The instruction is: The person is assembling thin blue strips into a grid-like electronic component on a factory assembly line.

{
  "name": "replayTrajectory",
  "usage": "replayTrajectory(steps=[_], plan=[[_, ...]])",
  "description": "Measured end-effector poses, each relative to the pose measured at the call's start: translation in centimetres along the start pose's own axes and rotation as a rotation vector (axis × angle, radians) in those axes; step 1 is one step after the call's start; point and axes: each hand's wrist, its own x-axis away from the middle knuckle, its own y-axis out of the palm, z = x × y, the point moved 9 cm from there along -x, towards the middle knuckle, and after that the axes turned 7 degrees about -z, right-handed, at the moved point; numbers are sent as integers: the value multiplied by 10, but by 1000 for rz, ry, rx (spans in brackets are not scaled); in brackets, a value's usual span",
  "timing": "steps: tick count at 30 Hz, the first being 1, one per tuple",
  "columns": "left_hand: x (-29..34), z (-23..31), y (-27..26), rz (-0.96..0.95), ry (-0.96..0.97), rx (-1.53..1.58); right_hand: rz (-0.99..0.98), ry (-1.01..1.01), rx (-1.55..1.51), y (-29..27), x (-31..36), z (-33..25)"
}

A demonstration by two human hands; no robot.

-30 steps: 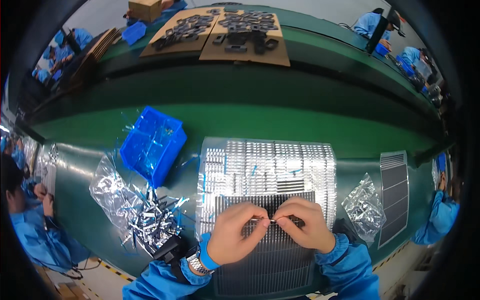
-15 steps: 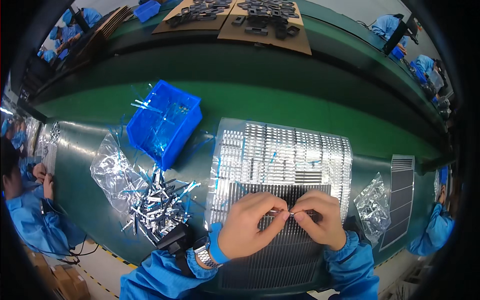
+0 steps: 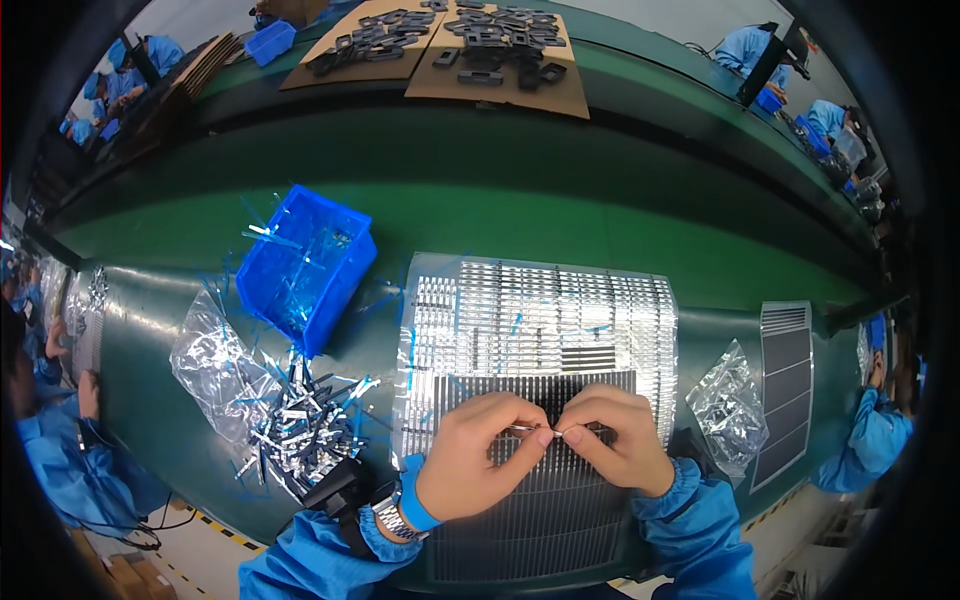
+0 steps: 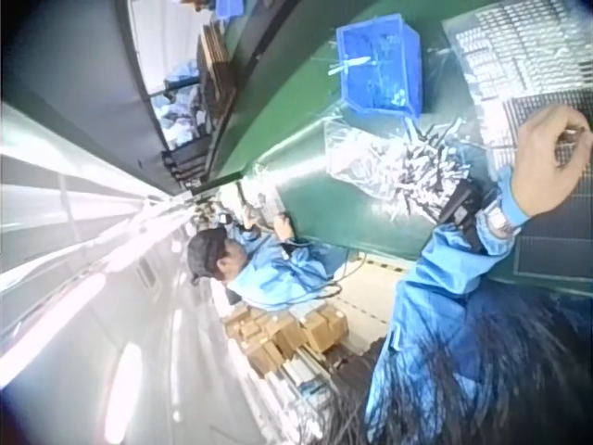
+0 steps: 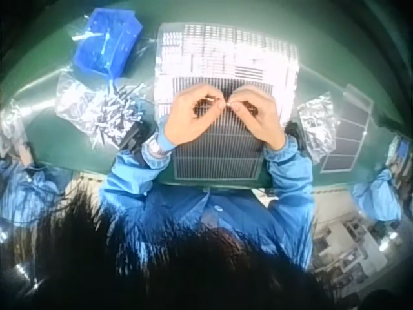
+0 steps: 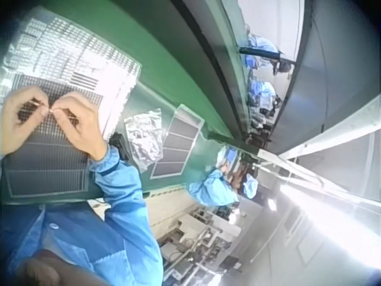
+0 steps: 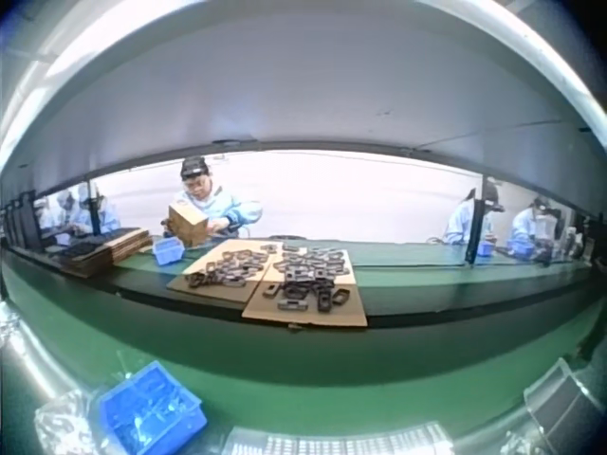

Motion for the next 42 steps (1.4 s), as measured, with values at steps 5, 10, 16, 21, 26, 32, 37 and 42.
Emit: replayTrajectory(steps=[5,10,16,21,26,32,37,42], plan=[[-5,0,4,-24,0,46,0,19,0,-6,6,2],[-4,-1,3,-51,-49,77,-23,-21,-17,-3,3,1],[-4,-3,3,-64,-32,83,-4,-11,-22,-3,4,1],[-3,-4,2,-58,-43,66,19,-35,11,-3,4,-1],[-4,-3,4,-72,-44,76,12,-45,4,-3,5,0],[-3,-5,3,-64,-60,73,24,-35,-6,-3,6,2],[-3,-5,3,-66,-52,72,31,-44,20,-4,5,1],[-4,0,3,-77,4,57,29,-54,17,-4,6,1]])
